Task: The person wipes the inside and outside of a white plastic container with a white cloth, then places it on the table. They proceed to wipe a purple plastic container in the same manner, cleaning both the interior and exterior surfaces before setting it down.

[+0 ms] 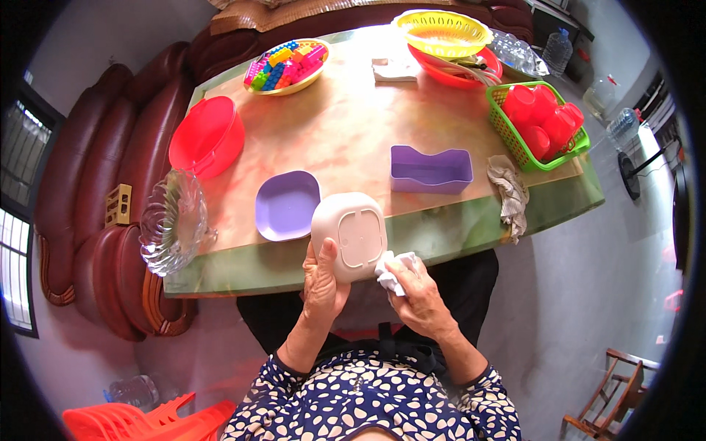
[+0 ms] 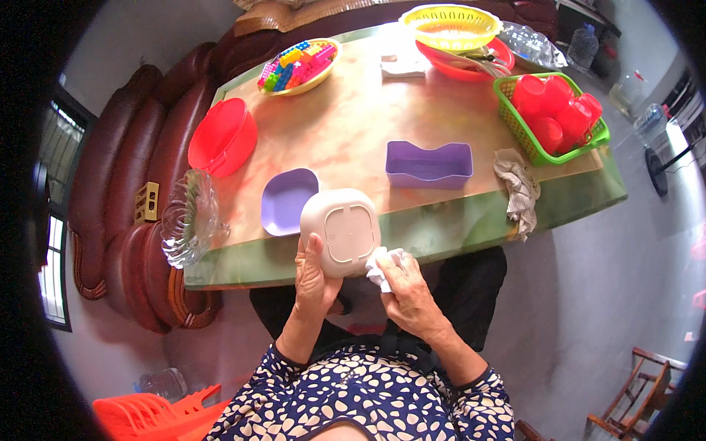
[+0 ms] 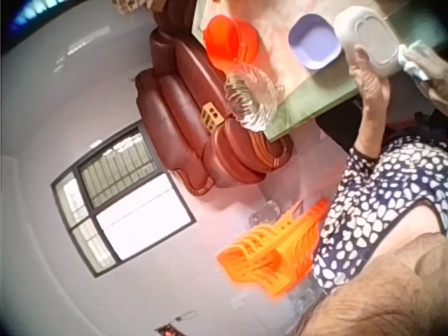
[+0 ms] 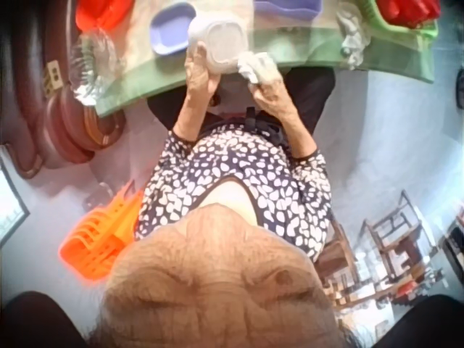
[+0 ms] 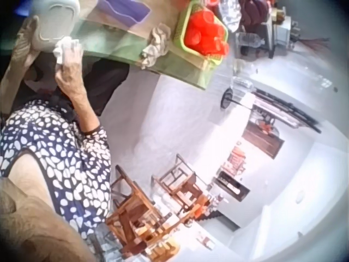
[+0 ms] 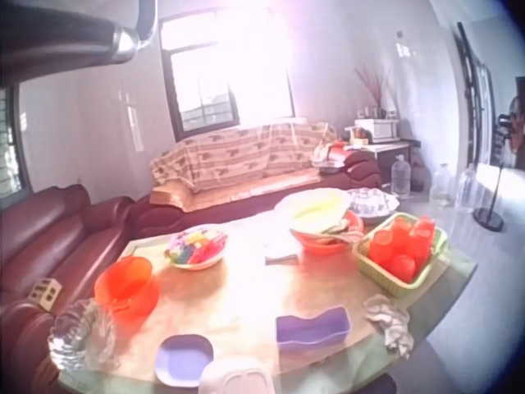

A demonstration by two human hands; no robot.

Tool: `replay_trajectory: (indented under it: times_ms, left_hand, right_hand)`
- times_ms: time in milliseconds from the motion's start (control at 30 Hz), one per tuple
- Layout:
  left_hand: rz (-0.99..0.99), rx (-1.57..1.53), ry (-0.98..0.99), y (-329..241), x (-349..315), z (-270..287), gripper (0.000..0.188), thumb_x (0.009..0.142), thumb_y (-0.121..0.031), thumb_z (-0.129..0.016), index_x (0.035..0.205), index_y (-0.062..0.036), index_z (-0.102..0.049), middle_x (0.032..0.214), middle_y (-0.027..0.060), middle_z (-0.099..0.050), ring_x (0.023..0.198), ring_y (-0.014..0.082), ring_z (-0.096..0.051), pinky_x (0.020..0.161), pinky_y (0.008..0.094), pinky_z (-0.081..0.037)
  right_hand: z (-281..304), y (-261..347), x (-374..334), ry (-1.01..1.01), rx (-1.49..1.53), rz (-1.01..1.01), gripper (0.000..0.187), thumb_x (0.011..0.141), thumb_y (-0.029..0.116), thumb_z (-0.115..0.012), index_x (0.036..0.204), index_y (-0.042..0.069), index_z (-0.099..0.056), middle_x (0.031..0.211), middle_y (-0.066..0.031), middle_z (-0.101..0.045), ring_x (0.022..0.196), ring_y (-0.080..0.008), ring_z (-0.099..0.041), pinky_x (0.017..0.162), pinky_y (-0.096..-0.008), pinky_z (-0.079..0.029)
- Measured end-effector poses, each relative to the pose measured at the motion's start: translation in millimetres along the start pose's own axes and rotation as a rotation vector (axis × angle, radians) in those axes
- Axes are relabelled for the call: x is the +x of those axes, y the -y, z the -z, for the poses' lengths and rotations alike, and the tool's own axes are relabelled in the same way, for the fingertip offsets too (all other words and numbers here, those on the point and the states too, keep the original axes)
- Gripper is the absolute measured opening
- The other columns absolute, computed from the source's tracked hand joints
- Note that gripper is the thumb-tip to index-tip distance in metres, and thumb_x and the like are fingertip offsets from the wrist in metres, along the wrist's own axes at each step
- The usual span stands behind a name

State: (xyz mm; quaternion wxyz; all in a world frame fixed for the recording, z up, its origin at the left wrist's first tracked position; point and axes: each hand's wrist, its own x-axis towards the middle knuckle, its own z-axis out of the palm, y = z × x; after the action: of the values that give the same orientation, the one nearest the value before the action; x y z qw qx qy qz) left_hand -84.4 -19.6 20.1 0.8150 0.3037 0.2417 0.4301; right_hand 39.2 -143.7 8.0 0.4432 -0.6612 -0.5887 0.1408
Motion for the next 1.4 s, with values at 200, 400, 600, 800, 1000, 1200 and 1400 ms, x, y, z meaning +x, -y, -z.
replay_trajectory:
  times_ms: [200, 400, 600, 800, 1000, 1200, 1400]
  left_hand:
    - [0.099, -0.006, 0.089, 12.6, -4.8, -4.1, 0.053, 0.097, -0.041, -0.052, 0.138, -0.0082, -0.043, 0.130, 0.0080, -0.054, 0.121, 0.0217, -0.053, 0.105, 0.0401, -0.043]
    - [0.224, -0.085, 0.114, 19.1, -3.7, 13.7, 0.054, 0.101, -0.047, -0.040, 0.136, -0.0063, -0.044, 0.130, 0.0116, -0.054, 0.121, 0.0224, -0.052, 0.106, 0.0394, -0.041]
    - [0.278, -0.190, 0.062, 14.8, -4.3, 6.6, 0.053, 0.100, -0.041, -0.044, 0.137, -0.0025, -0.042, 0.131, 0.0153, -0.054, 0.119, 0.0275, -0.055, 0.103, 0.0438, -0.043]
    - [0.192, -0.293, -0.011, 2.4, 4.0, -12.9, 0.053, 0.100, -0.038, -0.047, 0.140, -0.0042, -0.039, 0.140, 0.0145, -0.048, 0.130, 0.0298, -0.045, 0.112, 0.0502, -0.033]
    - [0.304, -0.461, -0.011, 4.3, 0.2, -14.1, 0.051, 0.101, -0.037, -0.042, 0.140, -0.0035, -0.039, 0.142, 0.0151, -0.047, 0.132, 0.0298, -0.043, 0.114, 0.0507, -0.029]
    - [0.369, -0.402, -0.195, -0.8, -5.2, -21.9, 0.049, 0.103, -0.036, -0.038, 0.137, -0.0013, -0.041, 0.140, 0.0162, -0.049, 0.128, 0.0310, -0.048, 0.110, 0.0502, -0.036]
    - [0.434, -0.322, 0.069, -0.1, -6.6, 14.7, 0.050, 0.101, -0.043, -0.039, 0.125, -0.0008, -0.053, 0.126, 0.0178, -0.059, 0.117, 0.0309, -0.058, 0.095, 0.0484, -0.051]
  right_hand:
    - [13.0, 11.9, 45.7, -0.265, 0.020, 0.051, 0.051, 0.073, -0.009, -0.058, 0.123, 0.002, -0.057, 0.115, -0.0225, -0.054, 0.108, -0.0407, -0.054, 0.092, -0.0424, -0.045]
    - [-13.0, 23.6, 46.8, -0.061, -0.093, 0.239, 0.049, 0.075, 0.004, -0.063, 0.124, 0.002, -0.055, 0.125, -0.0238, -0.049, 0.116, -0.0415, -0.046, 0.100, -0.0484, -0.040]
    - [-7.1, 18.8, 19.5, 0.020, -0.097, 0.438, 0.044, 0.074, 0.007, -0.064, 0.118, 0.002, -0.059, 0.126, -0.0174, -0.050, 0.113, -0.0369, -0.050, 0.098, -0.0452, -0.043]
    - [7.4, -2.2, -7.0, -0.182, 0.002, 0.186, 0.032, 0.075, 0.001, -0.072, 0.106, 0.002, -0.066, 0.116, -0.0167, -0.056, 0.109, -0.0329, -0.051, 0.091, -0.0400, -0.046]
    - [11.2, 9.3, 6.4, -0.331, -0.344, 0.284, 0.049, 0.067, -0.002, -0.070, 0.114, 0.007, -0.064, 0.122, -0.0174, -0.051, 0.107, -0.0362, -0.050, 0.094, -0.0426, -0.045]
    - [9.5, -16.2, 24.0, -0.469, -0.491, 0.425, 0.043, 0.068, 0.007, -0.075, 0.110, 0.006, -0.065, 0.115, -0.0176, -0.054, 0.100, -0.0335, -0.055, 0.076, -0.0401, -0.054]
    - [26.1, -15.5, 32.3, -0.514, -0.374, 0.239, 0.037, 0.070, -0.003, -0.071, 0.107, 0.002, -0.064, 0.103, -0.0162, -0.058, 0.092, -0.0317, -0.059, 0.074, -0.0396, -0.052]
